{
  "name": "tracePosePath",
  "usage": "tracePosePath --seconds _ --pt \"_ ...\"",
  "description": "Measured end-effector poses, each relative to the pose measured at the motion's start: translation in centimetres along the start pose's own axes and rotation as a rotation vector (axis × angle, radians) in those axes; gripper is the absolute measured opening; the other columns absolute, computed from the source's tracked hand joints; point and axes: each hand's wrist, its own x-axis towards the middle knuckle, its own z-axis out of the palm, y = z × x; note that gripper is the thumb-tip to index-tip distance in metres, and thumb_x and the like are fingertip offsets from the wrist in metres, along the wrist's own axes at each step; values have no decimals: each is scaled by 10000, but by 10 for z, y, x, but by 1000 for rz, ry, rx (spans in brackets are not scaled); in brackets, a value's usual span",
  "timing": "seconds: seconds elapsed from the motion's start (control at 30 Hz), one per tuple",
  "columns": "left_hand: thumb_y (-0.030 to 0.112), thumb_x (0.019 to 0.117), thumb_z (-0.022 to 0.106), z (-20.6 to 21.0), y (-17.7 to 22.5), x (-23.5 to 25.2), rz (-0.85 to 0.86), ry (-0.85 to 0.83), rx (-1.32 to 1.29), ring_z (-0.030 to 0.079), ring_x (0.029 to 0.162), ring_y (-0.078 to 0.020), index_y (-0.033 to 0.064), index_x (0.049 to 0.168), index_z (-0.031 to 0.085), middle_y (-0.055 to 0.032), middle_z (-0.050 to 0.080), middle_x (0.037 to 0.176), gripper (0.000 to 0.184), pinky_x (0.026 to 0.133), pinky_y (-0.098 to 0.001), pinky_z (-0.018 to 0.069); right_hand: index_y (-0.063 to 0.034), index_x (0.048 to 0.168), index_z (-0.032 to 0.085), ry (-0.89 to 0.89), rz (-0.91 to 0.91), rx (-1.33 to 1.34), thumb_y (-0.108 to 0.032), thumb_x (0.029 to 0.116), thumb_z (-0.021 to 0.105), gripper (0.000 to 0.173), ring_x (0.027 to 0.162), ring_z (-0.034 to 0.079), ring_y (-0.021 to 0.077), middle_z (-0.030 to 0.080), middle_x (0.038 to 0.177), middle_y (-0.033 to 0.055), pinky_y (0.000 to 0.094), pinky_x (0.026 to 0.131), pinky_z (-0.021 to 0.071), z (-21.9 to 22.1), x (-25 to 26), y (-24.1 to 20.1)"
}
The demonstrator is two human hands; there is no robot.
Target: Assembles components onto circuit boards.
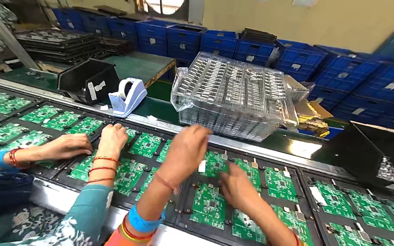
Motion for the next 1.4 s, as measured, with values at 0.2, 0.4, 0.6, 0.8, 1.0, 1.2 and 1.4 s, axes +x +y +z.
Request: tracePosePath --seconds 0.2,0.4,0.6,0.8,1.0,1.2,1.4 --pt "26 986 573 -42 -56 111 16 44 130 630 1175 -415 -8 1140 736 -225 704 1173 227 1055 -579 441 -26 1150 751 170 -236 121 -179 986 597 272 1213 622 426 669 1256 235 585 1002 502 31 -30 -6" --pt "67 943 668 -36 -89 183 31 -394 296 507 1365 -393 31 1270 705 -157 611 1419 331 1155 -578 347 -44 1046 776 331 -272 106 -156 942 634 209 1080 686 374 716 1116 177 514 907 567 36 -31 5" --pt "102 926 738 -34 -80 205 24 -665 333 483 1407 -369 0 1347 642 -186 508 1522 444 1164 -557 354 -29 1065 777 303 -247 123 -157 955 628 225 1094 682 381 714 1139 192 512 928 559 31 -33 5" --pt "111 925 753 -39 -71 214 43 -775 381 538 1340 -388 -24 1257 679 -201 584 1431 366 1123 -578 382 -25 1072 775 289 -235 134 -150 954 632 223 1112 676 384 715 1149 187 521 934 554 30 -33 5" --pt "129 937 736 -34 -79 215 95 -711 420 616 1211 -379 -22 1145 721 -200 677 1248 257 1053 -585 442 -97 981 781 623 -298 73 -176 950 588 211 1043 705 305 739 1096 112 472 861 578 31 -26 13" --pt "96 971 673 -35 -79 208 138 -715 432 617 1234 -375 -17 1130 735 -188 676 1285 205 1073 -577 432 -94 1095 774 1032 -309 -214 -136 976 562 246 1138 681 350 726 1176 157 537 928 540 -25 12 21" --pt "66 977 657 -34 -77 203 185 -661 459 646 1125 -380 -30 1122 721 -204 700 1142 186 1022 -559 463 -164 1340 688 1042 -303 -428 -246 1036 560 339 1350 536 437 626 1387 194 717 1107 318 -68 85 40"
